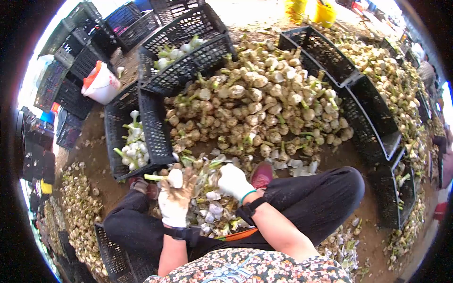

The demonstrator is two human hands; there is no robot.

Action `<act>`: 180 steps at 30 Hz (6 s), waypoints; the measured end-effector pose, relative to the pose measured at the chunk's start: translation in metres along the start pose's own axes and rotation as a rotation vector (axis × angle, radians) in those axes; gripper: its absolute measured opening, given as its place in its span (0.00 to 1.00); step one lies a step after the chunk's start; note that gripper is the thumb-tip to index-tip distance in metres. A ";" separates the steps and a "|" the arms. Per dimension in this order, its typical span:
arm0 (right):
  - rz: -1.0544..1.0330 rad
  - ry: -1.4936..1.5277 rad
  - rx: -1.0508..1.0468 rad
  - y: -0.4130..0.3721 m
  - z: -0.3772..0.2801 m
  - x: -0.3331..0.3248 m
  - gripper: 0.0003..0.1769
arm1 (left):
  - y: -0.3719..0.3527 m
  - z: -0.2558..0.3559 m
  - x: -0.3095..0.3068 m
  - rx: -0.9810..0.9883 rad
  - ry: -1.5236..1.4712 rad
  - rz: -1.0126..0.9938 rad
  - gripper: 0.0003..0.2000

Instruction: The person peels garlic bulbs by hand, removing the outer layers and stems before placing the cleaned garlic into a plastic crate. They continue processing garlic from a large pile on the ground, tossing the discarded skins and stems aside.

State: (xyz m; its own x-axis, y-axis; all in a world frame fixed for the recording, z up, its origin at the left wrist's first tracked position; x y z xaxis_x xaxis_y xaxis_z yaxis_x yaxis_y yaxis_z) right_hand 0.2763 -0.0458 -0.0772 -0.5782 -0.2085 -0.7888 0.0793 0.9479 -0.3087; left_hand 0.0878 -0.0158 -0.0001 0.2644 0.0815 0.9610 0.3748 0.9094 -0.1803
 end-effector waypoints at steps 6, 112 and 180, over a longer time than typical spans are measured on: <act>0.692 -0.204 0.446 -0.004 0.079 -0.035 0.16 | 0.032 0.047 0.041 0.159 -0.269 -0.029 0.24; 0.335 0.234 -0.182 -0.027 -0.068 -0.048 0.20 | -0.037 0.027 0.020 0.319 1.008 0.074 0.17; -0.025 1.102 -0.120 -0.031 -0.099 -0.053 0.24 | -0.015 -0.002 0.007 0.245 1.142 -0.045 0.31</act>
State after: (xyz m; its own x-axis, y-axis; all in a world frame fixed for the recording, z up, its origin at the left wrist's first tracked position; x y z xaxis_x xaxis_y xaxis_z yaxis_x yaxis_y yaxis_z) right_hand 0.2245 -0.0400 0.0266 -0.9892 0.0440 0.1398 0.0127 0.9759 -0.2178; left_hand 0.0861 -0.0300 0.0087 0.9472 -0.2535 0.1962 0.2558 0.9666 0.0140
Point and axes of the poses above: each hand's wrist, its own y-axis towards the middle knuckle, its own x-axis out of the palm, z = x × y, the point moved 3 cm from there along y, towards the middle knuckle, and after that the axes turned 10 degrees about -y, right-handed, at the moved point
